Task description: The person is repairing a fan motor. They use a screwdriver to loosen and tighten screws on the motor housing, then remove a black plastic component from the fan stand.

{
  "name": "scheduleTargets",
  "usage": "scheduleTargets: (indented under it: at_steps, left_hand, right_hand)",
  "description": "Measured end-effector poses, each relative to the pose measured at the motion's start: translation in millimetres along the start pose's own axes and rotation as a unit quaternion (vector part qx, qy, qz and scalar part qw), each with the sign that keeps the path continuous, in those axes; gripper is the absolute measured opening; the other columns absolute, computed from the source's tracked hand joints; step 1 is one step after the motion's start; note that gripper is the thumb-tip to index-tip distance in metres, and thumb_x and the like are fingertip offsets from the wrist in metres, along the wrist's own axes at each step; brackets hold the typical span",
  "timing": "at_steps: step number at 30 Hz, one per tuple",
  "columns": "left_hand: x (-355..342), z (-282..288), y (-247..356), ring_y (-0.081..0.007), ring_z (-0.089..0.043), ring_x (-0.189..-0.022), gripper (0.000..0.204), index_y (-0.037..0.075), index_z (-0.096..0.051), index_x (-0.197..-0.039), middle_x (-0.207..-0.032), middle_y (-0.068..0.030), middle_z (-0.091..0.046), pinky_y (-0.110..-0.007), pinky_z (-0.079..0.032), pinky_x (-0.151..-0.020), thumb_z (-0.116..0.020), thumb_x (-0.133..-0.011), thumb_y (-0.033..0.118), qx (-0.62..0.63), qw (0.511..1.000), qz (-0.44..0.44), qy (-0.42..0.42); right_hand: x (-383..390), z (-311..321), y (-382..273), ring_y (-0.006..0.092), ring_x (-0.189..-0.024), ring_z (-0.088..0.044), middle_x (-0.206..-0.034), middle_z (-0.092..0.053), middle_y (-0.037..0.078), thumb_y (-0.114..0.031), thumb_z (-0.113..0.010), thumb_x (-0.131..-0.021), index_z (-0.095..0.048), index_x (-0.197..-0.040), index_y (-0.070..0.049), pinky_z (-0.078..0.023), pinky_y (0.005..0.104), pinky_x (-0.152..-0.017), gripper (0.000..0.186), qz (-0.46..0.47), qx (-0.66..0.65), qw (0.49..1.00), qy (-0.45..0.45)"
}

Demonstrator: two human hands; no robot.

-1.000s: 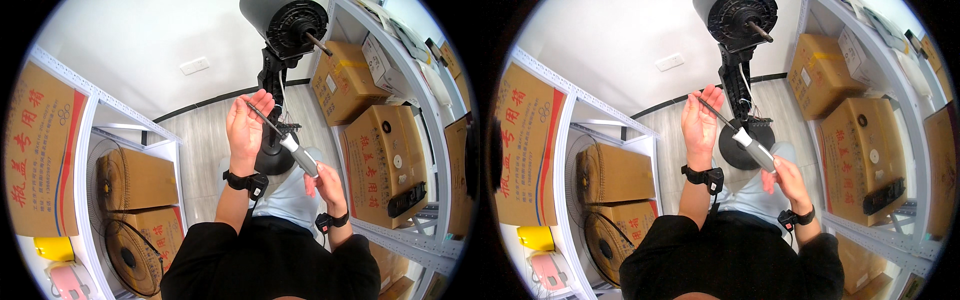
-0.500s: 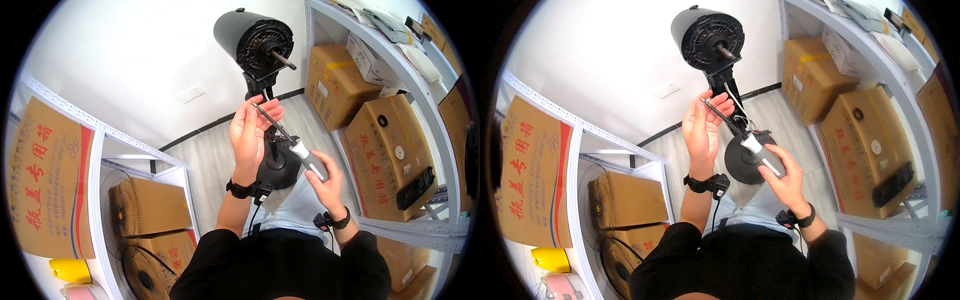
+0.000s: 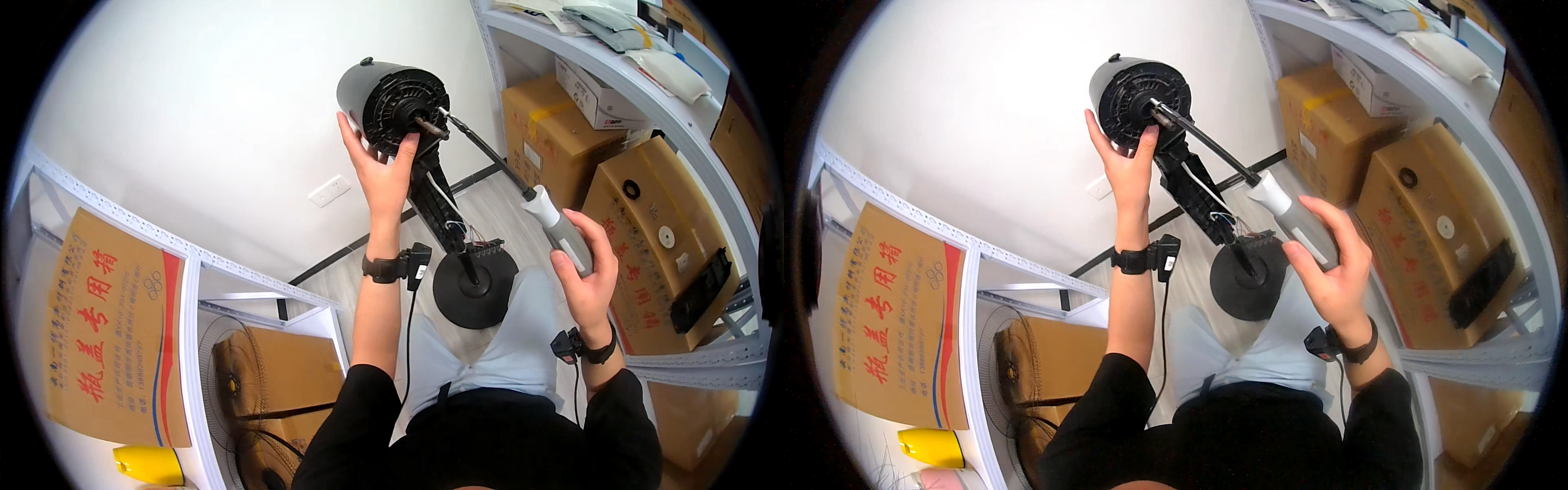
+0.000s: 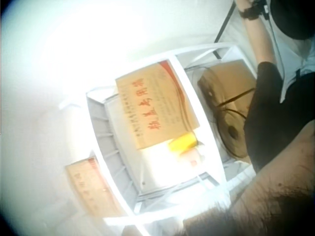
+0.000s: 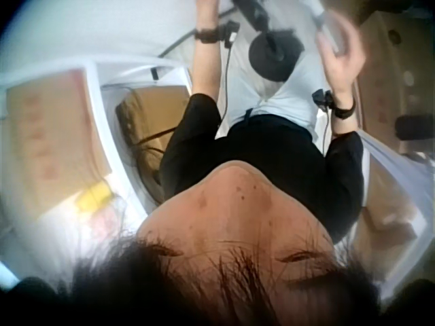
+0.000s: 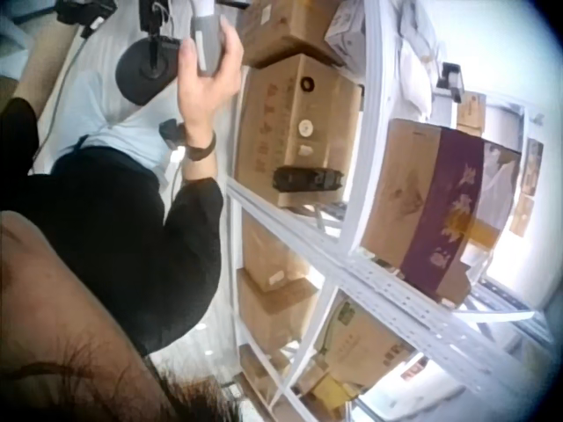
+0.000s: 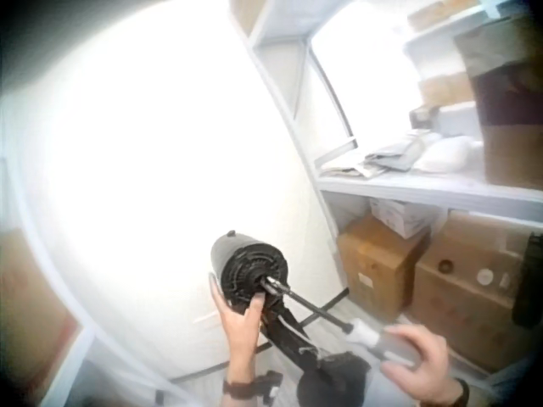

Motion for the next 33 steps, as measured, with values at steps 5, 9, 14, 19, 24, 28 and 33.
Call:
scheduleTargets:
  at_steps: [5, 9, 14, 19, 24, 28, 33]
  left_hand:
    - [1, -9, -12, -0.0325, -0.044, -0.132, 0.105, 0.004, -0.012, -0.156, -0.147, -0.0247, -0.029, -0.041, -0.047, -0.104, -0.083, -0.080, 0.023, -0.028, 0.999, -0.012, 0.031]
    - [-2, -6, -18, -0.0323, -0.046, -0.129, 0.102, 0.005, -0.016, -0.156, -0.143, -0.0224, -0.032, -0.042, -0.050, -0.101, -0.083, -0.080, 0.023, -0.027, 0.998, -0.014, 0.058]
    - [-7, -9, -18, -0.0308, -0.047, -0.126, 0.103, 0.011, -0.016, -0.157, -0.138, -0.0199, -0.034, -0.041, -0.050, -0.100, -0.083, -0.080, 0.021, -0.035, 0.998, -0.046, 0.037]
    - [-5, -5, -5, -0.0302, -0.047, -0.127, 0.103, 0.016, -0.017, -0.158, -0.139, -0.0191, -0.032, -0.041, -0.050, -0.099, -0.083, -0.079, 0.020, -0.137, 0.990, -0.042, -0.009]
    - [-9, -5, 5, -0.0359, -0.039, -0.134, 0.103, 0.019, -0.024, -0.156, -0.146, -0.0204, -0.027, -0.047, -0.046, -0.104, -0.084, -0.072, 0.016, -0.127, 0.992, -0.001, -0.011]
    - [-16, -3, 22, -0.0437, -0.025, -0.143, 0.103, 0.022, -0.030, -0.152, -0.157, -0.0231, -0.014, -0.057, -0.031, -0.113, -0.083, -0.064, 0.018, -0.300, 0.920, -0.249, 0.037]
    - [-39, -5, 56, -0.0392, -0.037, -0.139, 0.086, 0.019, -0.049, -0.139, -0.151, -0.0176, -0.038, -0.061, -0.028, -0.113, -0.082, -0.059, 0.019, -0.301, 0.904, -0.280, -0.112]
  right_hand:
    - [-15, -2, -8, 0.0178, -0.092, -0.066, -0.105, -0.068, 0.012, -0.008, -0.075, -0.080, -0.063, -0.120, -0.001, -0.050, 0.0283, -0.084, 0.043, 0.020, 0.051, 0.998, -0.001]
    - [-34, -2, -26, 0.0226, -0.090, -0.069, -0.104, -0.069, 0.013, -0.008, -0.076, -0.081, -0.065, -0.118, -0.002, -0.052, 0.0303, -0.081, 0.039, 0.042, 0.083, 0.996, -0.006]
    - [-57, -1, -48, 0.0255, -0.090, -0.069, -0.103, -0.070, 0.014, -0.009, -0.077, -0.080, -0.065, -0.115, -0.003, -0.053, 0.0313, -0.080, 0.038, 0.094, 0.141, 0.986, -0.003]
    - [-67, 5, -62, 0.0254, -0.087, -0.070, -0.100, -0.070, 0.012, -0.009, -0.077, -0.080, -0.066, -0.114, -0.005, -0.054, 0.0309, -0.075, 0.036, 0.121, 0.180, 0.976, -0.007]
    - [-68, 9, -64, 0.0250, -0.087, -0.070, -0.099, -0.070, 0.012, -0.009, -0.077, -0.079, -0.066, -0.113, -0.006, -0.054, 0.0304, -0.075, 0.035, 0.137, 0.189, 0.972, -0.003]
    - [-68, 11, -66, 0.0249, -0.087, -0.070, -0.099, -0.070, 0.012, -0.009, -0.077, -0.079, -0.066, -0.113, -0.005, -0.054, 0.0303, -0.075, 0.035, 0.147, 0.191, 0.971, -0.002]
    - [-68, 10, -68, 0.0227, -0.091, -0.069, -0.106, -0.070, 0.013, -0.005, -0.077, -0.079, -0.066, -0.115, -0.002, -0.053, 0.0300, -0.083, 0.038, 0.125, 0.187, 0.974, -0.023]
Point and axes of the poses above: each hand's wrist, its own x-axis away from the middle knuckle, its own z-axis out of the back of the hand, y = z × x, the point moved 4 cm from there along -x, towards the middle knuckle
